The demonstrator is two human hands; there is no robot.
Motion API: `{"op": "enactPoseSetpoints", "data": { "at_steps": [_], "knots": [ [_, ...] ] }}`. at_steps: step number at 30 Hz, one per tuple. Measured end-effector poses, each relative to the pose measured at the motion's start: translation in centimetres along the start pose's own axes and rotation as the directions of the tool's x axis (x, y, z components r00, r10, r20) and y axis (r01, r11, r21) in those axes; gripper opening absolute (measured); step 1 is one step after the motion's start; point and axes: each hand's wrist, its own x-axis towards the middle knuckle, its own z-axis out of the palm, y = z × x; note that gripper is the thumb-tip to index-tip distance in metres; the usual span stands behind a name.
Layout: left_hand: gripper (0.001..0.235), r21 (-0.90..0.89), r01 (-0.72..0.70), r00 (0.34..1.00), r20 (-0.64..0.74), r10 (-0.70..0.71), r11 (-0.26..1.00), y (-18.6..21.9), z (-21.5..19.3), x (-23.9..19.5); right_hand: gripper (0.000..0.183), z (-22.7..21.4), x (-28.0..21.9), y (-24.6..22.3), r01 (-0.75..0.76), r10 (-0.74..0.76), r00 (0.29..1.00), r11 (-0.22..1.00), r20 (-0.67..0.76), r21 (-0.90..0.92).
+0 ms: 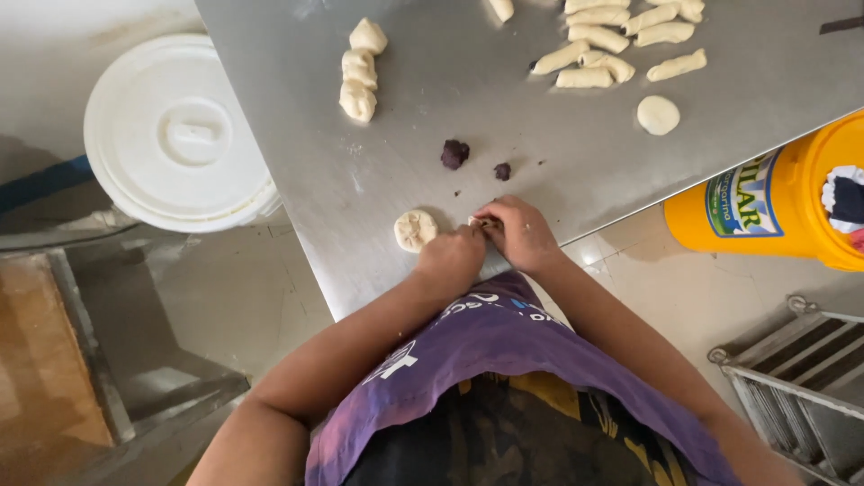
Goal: The person flattens small dough balls, places a dark filling inside, and seals them into round pastries. They then arrange the finished pastries onto a metal baking tray.
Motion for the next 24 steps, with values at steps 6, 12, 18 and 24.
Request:
{"op": "enactPoseSetpoints", "data": {
  "at_steps": [6,12,18,24],
  "knots": [
    [0.05,-0.235,0.026,0.998,0.057,-0.013,0.972,-1.9,-6.9,1.1,0.068,-2.6,-2.4,-1.2,-0.007,-0.008,0.995,0.988,0.103,0.152],
    [0.041,-0.449,0.099,0.98,0.201,-0.008,0.888,-3.3,-2.2,2.6,0.053,1.6,-2.9,3.6,0.14,-0.148,0.987,0.983,-0.064,-0.121],
    [0.01,-0.143,-0.006,0.994,-0.112,-0.01,0.99,-0.1,-1.8,1.3,0.011,5.0,-3.2,3.9,0.249,-0.408,0.833,0.88,-0.374,-0.405],
    [0.025,-0.332,0.025,0.998,0.061,-0.005,0.943,-3.9,-2.9,2.1,0.042,2.2,-3.6,4.8,0.002,0.005,0.963,1.0,-0.27,0.027]
  ]
}}
